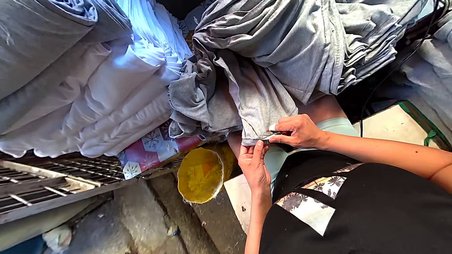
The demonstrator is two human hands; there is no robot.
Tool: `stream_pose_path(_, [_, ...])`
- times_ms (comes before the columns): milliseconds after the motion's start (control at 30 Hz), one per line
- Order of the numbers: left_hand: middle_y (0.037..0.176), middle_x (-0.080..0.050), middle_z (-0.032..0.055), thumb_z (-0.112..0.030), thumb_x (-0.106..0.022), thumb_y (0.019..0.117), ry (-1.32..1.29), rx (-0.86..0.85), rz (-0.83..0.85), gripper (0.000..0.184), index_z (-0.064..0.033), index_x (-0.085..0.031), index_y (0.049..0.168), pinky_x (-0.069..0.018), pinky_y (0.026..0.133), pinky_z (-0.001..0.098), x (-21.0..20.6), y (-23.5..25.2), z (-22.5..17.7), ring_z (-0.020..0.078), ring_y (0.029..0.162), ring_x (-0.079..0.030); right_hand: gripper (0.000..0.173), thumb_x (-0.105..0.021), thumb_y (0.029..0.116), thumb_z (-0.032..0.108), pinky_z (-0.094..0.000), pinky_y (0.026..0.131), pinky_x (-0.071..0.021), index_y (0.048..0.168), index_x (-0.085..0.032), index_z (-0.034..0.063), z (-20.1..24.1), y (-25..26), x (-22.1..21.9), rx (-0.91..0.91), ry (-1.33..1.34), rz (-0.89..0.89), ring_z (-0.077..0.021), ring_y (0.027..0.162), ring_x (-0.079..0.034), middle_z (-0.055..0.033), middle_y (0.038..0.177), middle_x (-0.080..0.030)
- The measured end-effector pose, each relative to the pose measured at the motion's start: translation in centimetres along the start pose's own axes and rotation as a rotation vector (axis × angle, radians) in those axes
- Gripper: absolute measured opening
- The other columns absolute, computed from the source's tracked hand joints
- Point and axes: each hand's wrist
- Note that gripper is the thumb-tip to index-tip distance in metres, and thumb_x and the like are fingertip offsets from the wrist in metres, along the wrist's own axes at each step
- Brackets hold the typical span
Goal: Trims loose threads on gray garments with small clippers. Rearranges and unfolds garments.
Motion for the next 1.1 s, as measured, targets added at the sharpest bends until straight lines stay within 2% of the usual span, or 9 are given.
stream_pose_path(367, [0.087, -0.073, 0.0082, 0.015, -0.055, 0.0949, 0.025, -0.014, -0.006, 0.020, 0.0053, -0.059, 0.112, -0.0623, 0.073, 0.0262, -0.1, -0.2, 0.1, 0.0121, 0.074, -0.072, 0.037, -0.069, 0.0937, 0.040, -0.0312, 0.047, -0.0364, 0.076, -0.075, 0.0082, 0.1, -0.6, -0.8, 0.028, -0.053, -0.117, -0.0114, 0.052, -0.051, 0.0000, 0.059, -0.054])
stream_pose_path(500, [0.088, -0.073, 0.0089, 0.014, -0.053, 0.0962, -0.016, 0.015, -0.016, 0.020, 0.0051, -0.058, 0.113, -0.0628, 0.073, 0.0272, -0.2, -0.2, 0.0, 0.0131, 0.074, -0.073, 0.035, -0.069, 0.0940, 0.039, -0.0307, 0.049, -0.0391, 0.079, -0.076, 0.0077, 0.0, -0.7, -0.8, 0.021, -0.012, -0.110, -0.0111, 0.054, -0.053, -0.0001, 0.061, -0.056])
stream_pose_path(633, [0.091, -0.072, 0.0094, 0.006, -0.046, 0.1035, -0.103, 0.098, -0.012, 0.018, 0.0013, -0.055, 0.118, -0.0632, 0.073, 0.0281, -0.4, -0.2, -0.4, 0.0143, 0.075, -0.073, 0.030, -0.072, 0.0922, 0.035, -0.0294, 0.054, -0.0448, 0.087, -0.078, 0.0057, -0.2, -1.0, -0.2, -0.002, 0.051, -0.157, -0.0102, 0.060, -0.056, -0.0013, 0.067, -0.060])
stream_pose_path(767, [0.091, -0.072, 0.0100, 0.002, -0.042, 0.1063, -0.136, 0.142, -0.016, 0.018, 0.0003, -0.055, 0.119, -0.0631, 0.073, 0.0280, -0.5, -0.2, -0.8, 0.0152, 0.074, -0.073, 0.035, -0.072, 0.0914, 0.040, -0.0279, 0.051, -0.0420, 0.094, -0.079, 0.0057, -1.0, -1.4, 0.3, 0.086, -0.021, -0.180, -0.0092, 0.057, -0.053, -0.0011, 0.067, -0.060])
stream_pose_path(1100, [0.091, -0.072, 0.0120, 0.003, -0.043, 0.1054, -0.096, 0.117, 0.008, 0.018, 0.0018, -0.054, 0.119, -0.0638, 0.074, 0.0307, -0.6, -0.5, -0.8, 0.0172, 0.075, -0.074, 0.037, -0.068, 0.0936, 0.042, -0.0311, 0.047, -0.0381, 0.085, -0.078, 0.0071, -0.2, -0.7, -0.4, 0.214, -0.202, -0.247, -0.0145, 0.052, -0.052, -0.0022, 0.061, -0.055])
Point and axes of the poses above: each hand's wrist, its own y-axis towards the middle knuckle, its own x-axis out of the back of the hand, z = x × y
